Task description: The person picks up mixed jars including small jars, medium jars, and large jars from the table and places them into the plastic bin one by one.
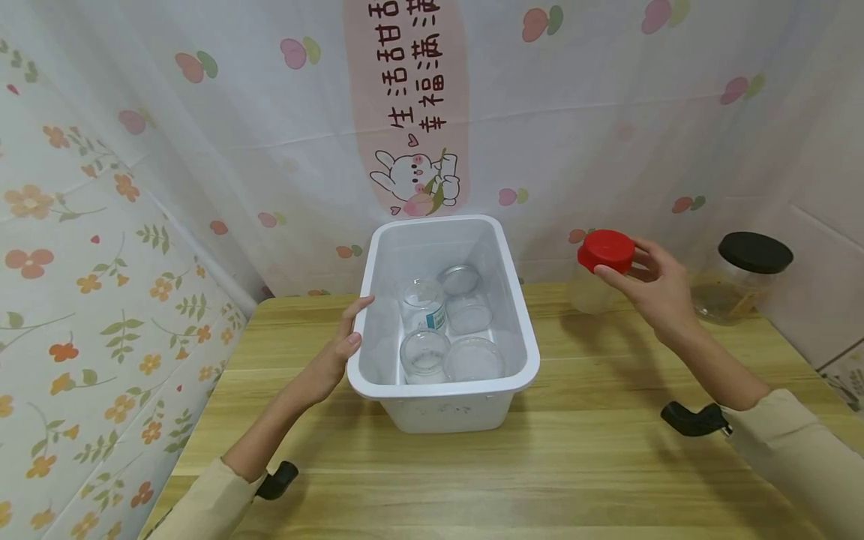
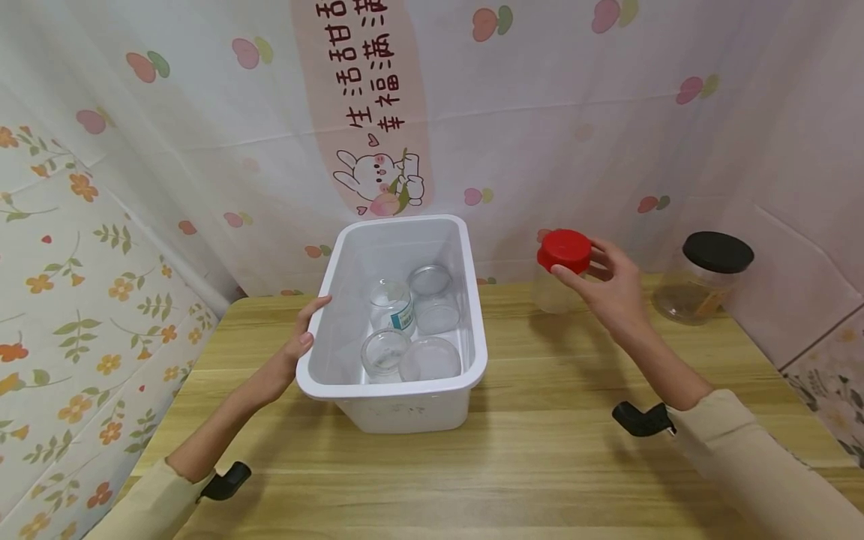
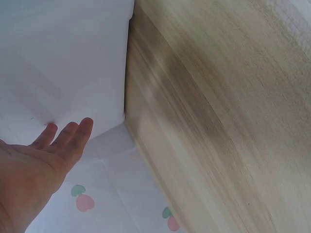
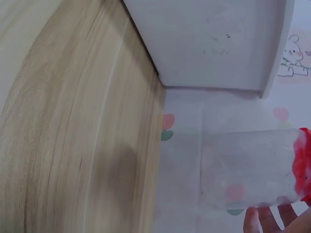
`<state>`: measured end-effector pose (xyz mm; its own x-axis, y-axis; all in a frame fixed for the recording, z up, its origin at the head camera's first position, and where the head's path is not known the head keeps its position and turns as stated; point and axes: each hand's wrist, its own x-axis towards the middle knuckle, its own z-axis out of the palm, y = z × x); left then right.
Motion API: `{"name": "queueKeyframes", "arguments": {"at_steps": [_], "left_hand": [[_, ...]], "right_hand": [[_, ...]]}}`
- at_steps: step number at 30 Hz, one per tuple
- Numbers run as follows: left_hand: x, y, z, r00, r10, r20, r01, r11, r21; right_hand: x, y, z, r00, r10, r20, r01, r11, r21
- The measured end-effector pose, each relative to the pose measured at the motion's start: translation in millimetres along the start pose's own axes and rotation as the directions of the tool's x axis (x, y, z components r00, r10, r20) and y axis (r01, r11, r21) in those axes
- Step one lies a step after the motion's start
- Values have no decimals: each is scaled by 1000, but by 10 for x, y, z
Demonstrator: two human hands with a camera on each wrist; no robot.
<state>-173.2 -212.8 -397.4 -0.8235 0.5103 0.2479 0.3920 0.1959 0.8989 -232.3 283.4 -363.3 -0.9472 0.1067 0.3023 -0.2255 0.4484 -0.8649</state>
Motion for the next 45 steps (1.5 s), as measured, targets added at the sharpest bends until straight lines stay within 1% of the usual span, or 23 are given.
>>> {"name": "queueKeyframes", "arguments": {"at_steps": [8,16,27,36,45], "left_hand": [[1,5,-4,1000,4,5,-4,1000,-2],[1,1,1,1000,-2,-3,2,1000,-4],[9,6,7,1000,7,-1,-7,1000,2],[15,5,11,1000,10,0,-10,1000,-2],[6,19,10,1000,2,-6,-2,1000,21]], "right_hand": [[6,-76,21,1000,-7,24,6,1000,14],[7,-160,57,999,-14,32,13,999,29],[6,-257,78,999,-32,38,30,998,48],[12,-369,94,998,-56,38,55,998,27],[56,-505,110,996,-74,41,73,997,29]]}}
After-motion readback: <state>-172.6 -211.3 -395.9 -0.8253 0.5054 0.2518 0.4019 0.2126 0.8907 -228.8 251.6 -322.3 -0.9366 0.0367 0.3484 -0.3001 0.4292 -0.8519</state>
